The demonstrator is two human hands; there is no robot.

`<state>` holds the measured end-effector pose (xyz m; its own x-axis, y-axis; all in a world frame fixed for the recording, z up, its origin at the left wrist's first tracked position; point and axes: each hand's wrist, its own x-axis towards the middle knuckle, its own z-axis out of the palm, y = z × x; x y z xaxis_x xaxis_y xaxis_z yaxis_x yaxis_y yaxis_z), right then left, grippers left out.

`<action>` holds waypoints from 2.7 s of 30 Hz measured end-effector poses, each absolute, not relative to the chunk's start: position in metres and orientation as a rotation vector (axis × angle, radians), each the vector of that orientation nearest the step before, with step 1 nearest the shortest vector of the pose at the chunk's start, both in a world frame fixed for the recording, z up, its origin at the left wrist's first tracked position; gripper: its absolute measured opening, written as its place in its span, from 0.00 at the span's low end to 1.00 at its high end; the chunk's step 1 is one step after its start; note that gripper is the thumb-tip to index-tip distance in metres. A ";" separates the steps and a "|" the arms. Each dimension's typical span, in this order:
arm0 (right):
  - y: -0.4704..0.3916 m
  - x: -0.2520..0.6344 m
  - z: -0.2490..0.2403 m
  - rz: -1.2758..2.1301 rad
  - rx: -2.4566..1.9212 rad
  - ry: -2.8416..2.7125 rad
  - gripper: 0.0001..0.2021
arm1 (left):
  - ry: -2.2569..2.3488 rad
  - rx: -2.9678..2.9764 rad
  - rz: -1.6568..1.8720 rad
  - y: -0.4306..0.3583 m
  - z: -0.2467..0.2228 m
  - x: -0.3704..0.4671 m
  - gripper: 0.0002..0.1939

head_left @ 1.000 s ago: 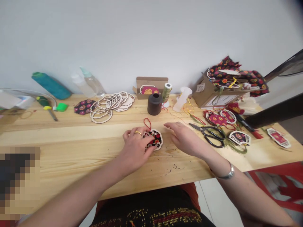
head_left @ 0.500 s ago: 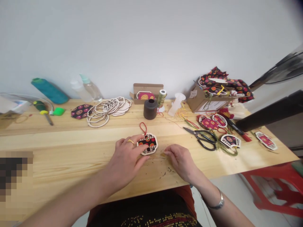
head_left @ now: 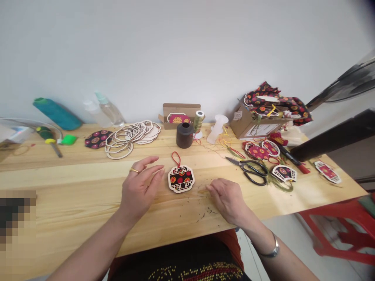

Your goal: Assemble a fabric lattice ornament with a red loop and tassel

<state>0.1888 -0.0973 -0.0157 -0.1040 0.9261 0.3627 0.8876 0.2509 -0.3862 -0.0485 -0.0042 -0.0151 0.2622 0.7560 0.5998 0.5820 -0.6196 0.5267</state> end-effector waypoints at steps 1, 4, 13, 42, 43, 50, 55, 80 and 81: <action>-0.098 0.188 -0.017 0.098 -1.621 -1.994 0.20 | 1.247 2.333 1.283 -0.005 -0.015 -0.048 0.07; -0.099 0.187 -0.019 0.115 -1.575 -1.978 0.21 | 1.234 2.337 1.278 -0.005 -0.016 -0.048 0.07; -0.061 0.249 0.001 -0.127 -2.094 -1.829 0.09 | 1.223 2.334 1.262 -0.006 -0.016 -0.045 0.07; -0.062 0.254 0.052 0.915 -1.764 -1.676 0.11 | 1.200 2.093 1.249 -0.013 -0.008 -0.044 0.08; -0.067 0.239 0.045 0.935 -1.696 -1.636 0.10 | 1.199 2.009 1.199 -0.016 -0.004 -0.043 0.09; -0.094 0.162 0.007 0.752 -1.511 -1.558 0.05 | 1.186 1.353 0.664 -0.043 0.019 -0.032 0.13; -0.103 0.144 -0.002 0.612 -1.463 -1.700 0.05 | 1.155 1.048 0.563 -0.052 0.006 -0.025 0.16; -0.077 0.156 0.005 1.294 -1.302 -1.049 0.06 | 1.016 1.033 0.436 -0.062 0.012 -0.022 0.09; -0.077 0.159 0.005 1.249 -1.289 -1.027 0.06 | 1.019 1.036 0.450 -0.062 0.012 -0.023 0.09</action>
